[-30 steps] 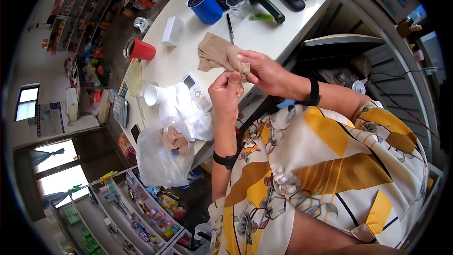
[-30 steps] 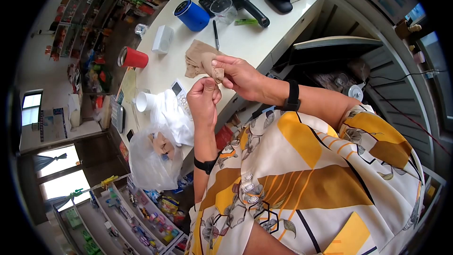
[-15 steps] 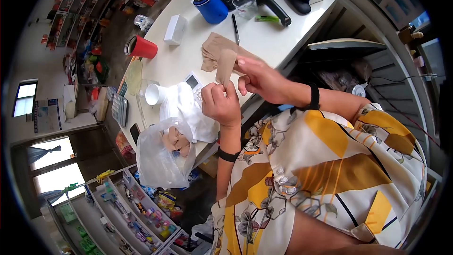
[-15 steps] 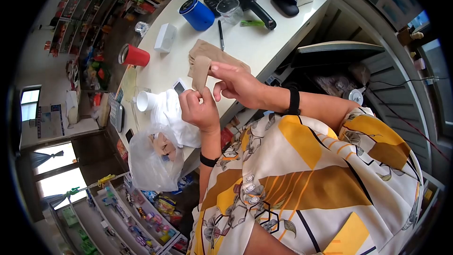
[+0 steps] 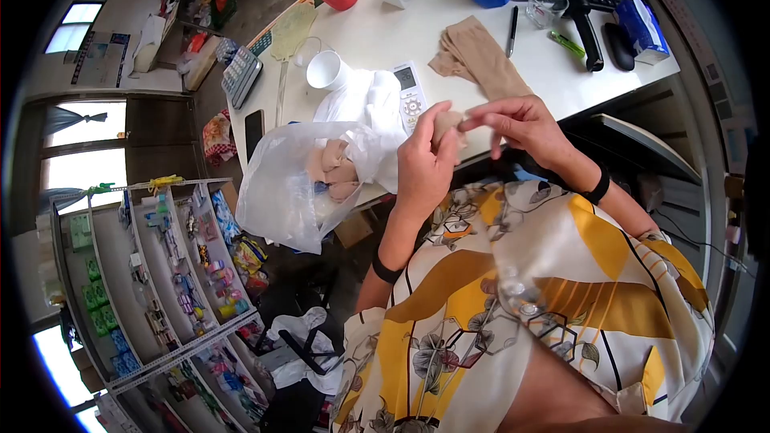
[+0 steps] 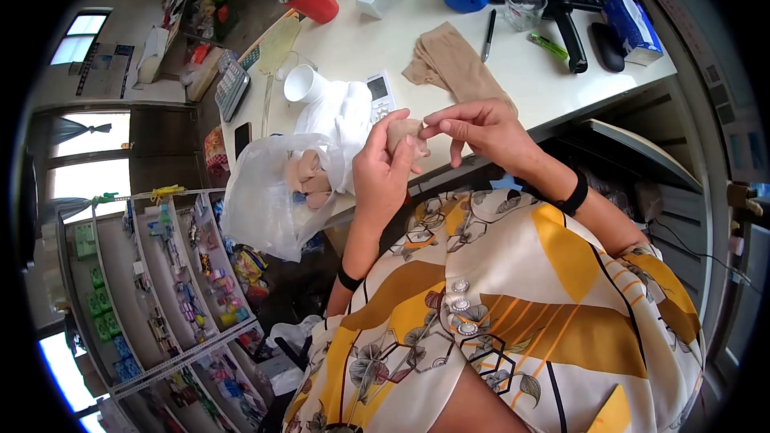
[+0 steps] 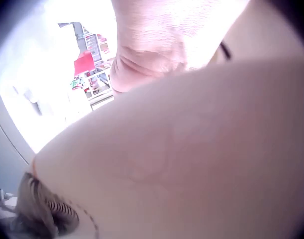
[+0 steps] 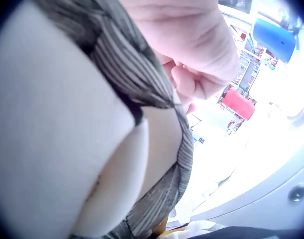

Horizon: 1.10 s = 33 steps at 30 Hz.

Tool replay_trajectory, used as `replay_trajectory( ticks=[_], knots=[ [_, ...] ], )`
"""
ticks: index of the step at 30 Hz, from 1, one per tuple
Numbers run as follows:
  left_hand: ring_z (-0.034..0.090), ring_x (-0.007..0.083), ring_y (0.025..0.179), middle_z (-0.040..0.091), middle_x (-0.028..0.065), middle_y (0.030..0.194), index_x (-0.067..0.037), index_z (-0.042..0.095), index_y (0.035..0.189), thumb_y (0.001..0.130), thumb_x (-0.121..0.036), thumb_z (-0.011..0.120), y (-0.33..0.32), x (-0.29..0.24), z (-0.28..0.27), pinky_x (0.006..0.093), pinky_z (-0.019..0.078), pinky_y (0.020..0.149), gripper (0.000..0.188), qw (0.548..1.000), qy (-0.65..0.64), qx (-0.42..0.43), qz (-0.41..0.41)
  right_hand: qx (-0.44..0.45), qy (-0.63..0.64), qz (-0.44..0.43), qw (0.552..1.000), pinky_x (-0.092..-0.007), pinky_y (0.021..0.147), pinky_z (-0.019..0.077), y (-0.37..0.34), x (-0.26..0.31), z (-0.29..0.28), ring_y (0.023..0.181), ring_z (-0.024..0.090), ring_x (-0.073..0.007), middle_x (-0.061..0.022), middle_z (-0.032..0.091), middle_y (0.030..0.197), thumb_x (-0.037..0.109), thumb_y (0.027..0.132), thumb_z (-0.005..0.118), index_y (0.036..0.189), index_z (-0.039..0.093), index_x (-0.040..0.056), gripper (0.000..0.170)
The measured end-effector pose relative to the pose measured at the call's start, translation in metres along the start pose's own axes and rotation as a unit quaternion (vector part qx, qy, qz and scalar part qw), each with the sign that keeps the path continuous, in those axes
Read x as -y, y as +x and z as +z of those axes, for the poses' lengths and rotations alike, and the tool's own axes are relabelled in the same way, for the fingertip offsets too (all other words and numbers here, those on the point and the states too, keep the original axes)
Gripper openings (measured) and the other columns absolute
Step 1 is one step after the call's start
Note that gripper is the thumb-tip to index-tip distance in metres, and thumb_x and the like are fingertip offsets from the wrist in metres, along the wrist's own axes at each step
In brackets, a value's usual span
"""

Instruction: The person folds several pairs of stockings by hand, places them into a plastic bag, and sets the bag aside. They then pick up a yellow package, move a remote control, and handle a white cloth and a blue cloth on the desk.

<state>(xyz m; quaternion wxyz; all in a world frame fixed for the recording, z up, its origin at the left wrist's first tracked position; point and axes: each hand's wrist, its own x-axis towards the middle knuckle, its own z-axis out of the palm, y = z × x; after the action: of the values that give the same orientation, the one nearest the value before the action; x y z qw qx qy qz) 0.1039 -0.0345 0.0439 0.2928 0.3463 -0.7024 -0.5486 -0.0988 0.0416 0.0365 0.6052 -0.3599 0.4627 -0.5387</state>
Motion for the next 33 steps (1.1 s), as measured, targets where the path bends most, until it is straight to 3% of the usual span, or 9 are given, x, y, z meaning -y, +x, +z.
replay_trajectory(
  ticks=[4,6,12,15,18,24,28,29,33],
  knots=[
    [0.065,0.0132,0.078,0.065,0.0102,0.097,0.001,0.047,0.126,0.100,-0.008,0.060,-0.034,-0.003,-0.060,0.0226,0.0489,0.057,0.031,0.990,-0.118,-0.068,-0.030,-0.084,0.023,-0.032,0.996,-0.0173,0.048,0.0350,0.016,-0.002,-0.024,0.058,0.057,-0.0073,-0.0082,0.074,0.096,0.012,0.100,0.060,0.112,0.070,0.0005,0.020],
    [0.064,0.0151,0.076,0.066,0.0103,0.094,0.001,0.054,0.117,0.099,-0.014,0.061,-0.047,0.007,-0.101,0.0281,0.0501,0.062,0.024,0.981,0.024,-0.163,-0.102,-0.102,0.029,-0.027,0.994,-0.0179,0.048,0.0352,0.021,-0.005,-0.029,0.058,0.054,-0.0068,-0.0072,0.072,0.090,0.009,0.100,0.058,0.110,0.069,-0.0002,0.018],
    [0.060,0.0411,0.103,0.066,0.0193,0.105,-0.001,0.058,0.125,0.092,-0.014,0.062,-0.010,0.049,-0.149,0.0440,0.0469,0.093,0.035,0.852,0.471,-0.230,-0.003,-0.113,0.020,0.024,0.993,-0.0173,0.049,0.0351,0.035,-0.012,-0.012,0.059,0.054,-0.0058,-0.0059,0.070,0.087,0.008,0.099,0.059,0.111,0.068,-0.0007,0.017],
    [0.065,0.0385,0.099,0.068,0.0201,0.108,-0.001,0.064,0.119,0.091,-0.011,0.062,-0.005,0.072,-0.165,0.0435,0.0506,0.089,0.030,0.815,0.527,-0.241,0.030,-0.114,0.007,-0.012,0.993,-0.0169,0.049,0.0347,0.035,-0.011,-0.012,0.060,0.055,-0.0057,-0.0055,0.070,0.087,0.009,0.099,0.060,0.111,0.068,-0.0003,0.017],
    [0.066,0.0354,0.095,0.068,0.0179,0.106,0.000,0.068,0.113,0.091,-0.010,0.062,-0.013,0.072,-0.165,0.0411,0.0511,0.087,0.024,0.831,0.469,-0.300,0.005,-0.147,-0.021,-0.045,0.988,-0.0173,0.051,0.0372,0.027,-0.016,-0.025,0.062,0.055,-0.0055,-0.0045,0.069,0.087,0.009,0.100,0.059,0.111,0.068,-0.0009,0.018],
    [0.065,0.0266,0.077,0.069,0.0132,0.092,0.000,0.070,0.106,0.092,-0.008,0.064,-0.021,0.012,-0.116,0.0361,0.0515,0.069,0.018,0.826,0.420,-0.367,0.082,-0.247,-0.114,-0.082,0.959,-0.0207,0.059,0.0459,0.001,-0.046,-0.068,0.064,0.055,-0.0062,-0.0016,0.067,0.083,0.004,0.097,0.057,0.109,0.070,-0.0021,0.019],
    [0.064,0.0193,0.072,0.069,0.0102,0.089,0.000,0.070,0.102,0.090,0.000,0.066,0.001,0.006,-0.035,0.0297,0.0496,0.059,0.013,0.888,0.376,-0.192,0.180,-0.269,-0.209,-0.066,0.938,-0.0216,0.063,0.0484,-0.017,-0.052,-0.083,0.068,0.058,-0.0049,-0.0009,0.068,0.081,0.004,0.096,0.058,0.108,0.071,-0.0012,0.019],
    [0.066,0.0289,0.082,0.068,0.0126,0.091,0.000,0.069,0.099,0.088,0.001,0.066,0.007,0.008,-0.012,0.0371,0.0521,0.070,0.011,0.918,0.332,-0.109,0.186,-0.273,-0.216,-0.072,0.935,-0.0216,0.064,0.0485,-0.019,-0.055,-0.085,0.069,0.058,-0.0049,-0.0011,0.068,0.081,0.005,0.096,0.059,0.108,0.071,-0.0010,0.018],
    [0.063,0.0304,0.092,0.066,0.0105,0.098,-0.003,0.068,0.099,0.084,-0.004,0.071,0.036,0.033,0.055,0.0395,0.0516,0.079,0.015,0.920,0.290,0.077,0.254,-0.287,-0.196,-0.068,0.935,-0.0222,0.066,0.0492,-0.028,-0.053,-0.091,0.073,0.059,-0.0053,-0.0017,0.069,0.082,0.006,0.095,0.060,0.108,0.071,-0.0008,0.018]
  ],
)
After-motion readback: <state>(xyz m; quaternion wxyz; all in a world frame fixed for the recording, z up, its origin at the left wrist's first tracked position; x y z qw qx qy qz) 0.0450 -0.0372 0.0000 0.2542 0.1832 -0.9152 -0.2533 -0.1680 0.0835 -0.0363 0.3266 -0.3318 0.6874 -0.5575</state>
